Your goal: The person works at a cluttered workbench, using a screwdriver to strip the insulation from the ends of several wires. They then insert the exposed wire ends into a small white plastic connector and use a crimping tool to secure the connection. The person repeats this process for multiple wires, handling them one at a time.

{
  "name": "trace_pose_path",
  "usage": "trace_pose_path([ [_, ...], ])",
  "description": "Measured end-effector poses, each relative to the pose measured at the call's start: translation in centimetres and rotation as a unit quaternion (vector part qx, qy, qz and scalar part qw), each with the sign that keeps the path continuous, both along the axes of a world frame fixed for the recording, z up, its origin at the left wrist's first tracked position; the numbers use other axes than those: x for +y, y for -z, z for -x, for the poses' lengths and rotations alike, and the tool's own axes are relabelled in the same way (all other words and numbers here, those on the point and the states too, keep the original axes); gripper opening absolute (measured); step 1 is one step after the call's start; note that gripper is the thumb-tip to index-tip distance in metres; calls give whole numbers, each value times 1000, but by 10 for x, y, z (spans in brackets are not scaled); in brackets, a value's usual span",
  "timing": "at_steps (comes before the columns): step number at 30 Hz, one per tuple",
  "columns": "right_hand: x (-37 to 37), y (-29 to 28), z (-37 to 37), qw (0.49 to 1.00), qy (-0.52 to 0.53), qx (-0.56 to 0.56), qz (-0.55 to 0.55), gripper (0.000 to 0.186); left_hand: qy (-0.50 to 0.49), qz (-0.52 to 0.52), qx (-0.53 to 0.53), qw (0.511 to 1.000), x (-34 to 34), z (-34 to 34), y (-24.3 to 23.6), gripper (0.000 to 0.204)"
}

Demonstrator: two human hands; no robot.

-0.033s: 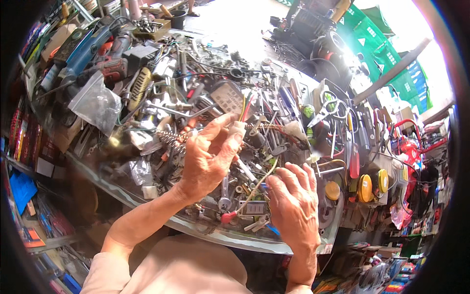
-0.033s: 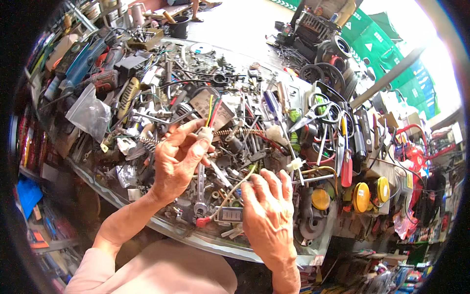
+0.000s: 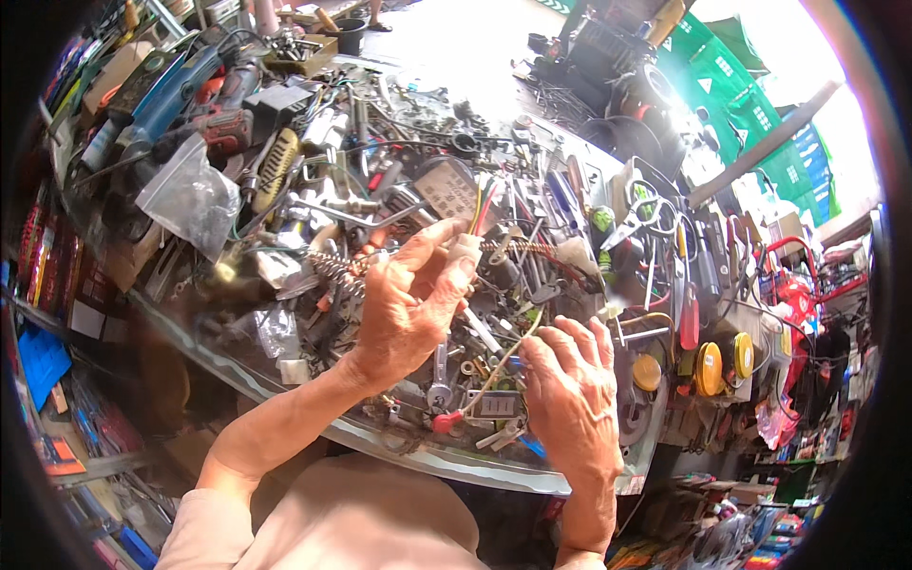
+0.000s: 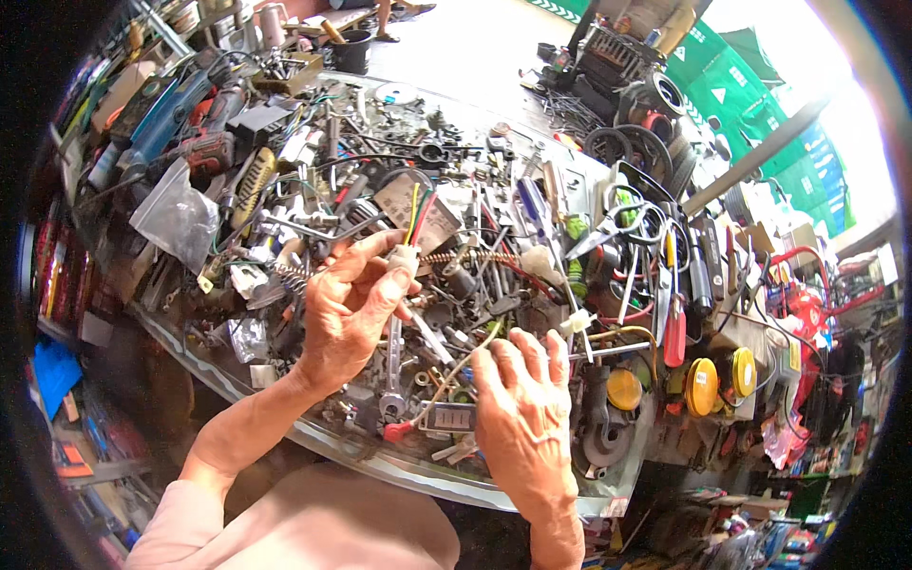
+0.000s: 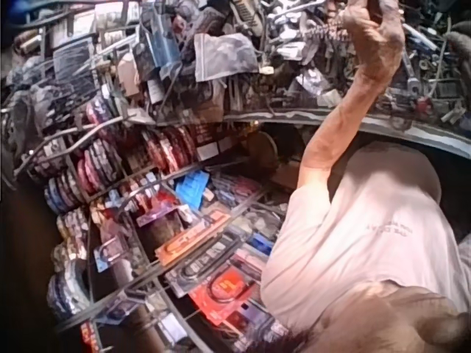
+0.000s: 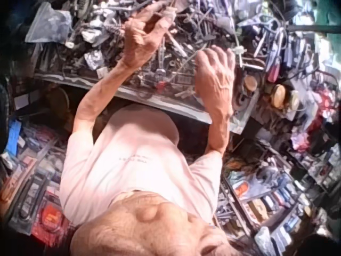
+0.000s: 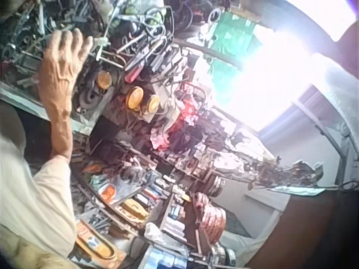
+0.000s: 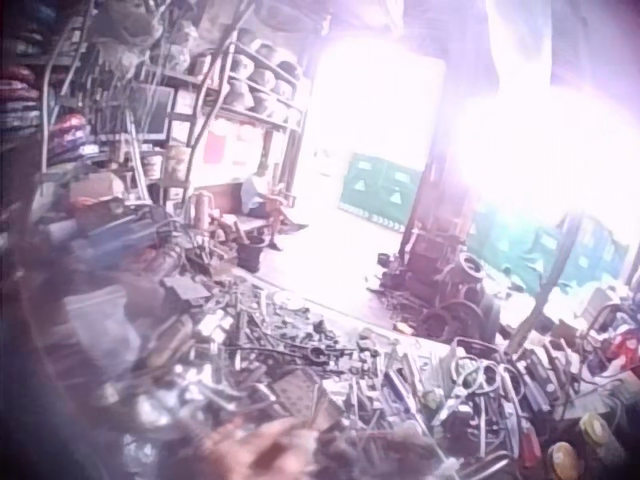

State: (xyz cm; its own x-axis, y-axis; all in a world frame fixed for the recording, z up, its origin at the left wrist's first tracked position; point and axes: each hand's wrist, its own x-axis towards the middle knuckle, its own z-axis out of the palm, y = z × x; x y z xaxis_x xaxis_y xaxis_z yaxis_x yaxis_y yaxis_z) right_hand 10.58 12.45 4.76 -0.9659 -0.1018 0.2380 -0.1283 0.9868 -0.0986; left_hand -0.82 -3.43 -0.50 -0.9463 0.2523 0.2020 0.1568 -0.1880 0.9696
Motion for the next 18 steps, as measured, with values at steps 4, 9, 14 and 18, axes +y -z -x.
trace_pose_path([
  [4, 16, 12, 18, 1000, -8, 28, -4, 24, -23, 16, 26, 999, -1, 3, -3, 35],
  [9, 27, 14, 35, 993, 50, 108, -2, 28, -59, 43, 76, 994, 0, 7, 4, 29],
  [14, 9, 7, 32, 990, 4, 135, 35, 19, -47, 49, 70, 995, 0, 7, 6, 31],
  [18, -5, 9, 30, 992, 8, 115, 47, 11, -36, 55, 71, 995, 1, 5, 3, 32],
])
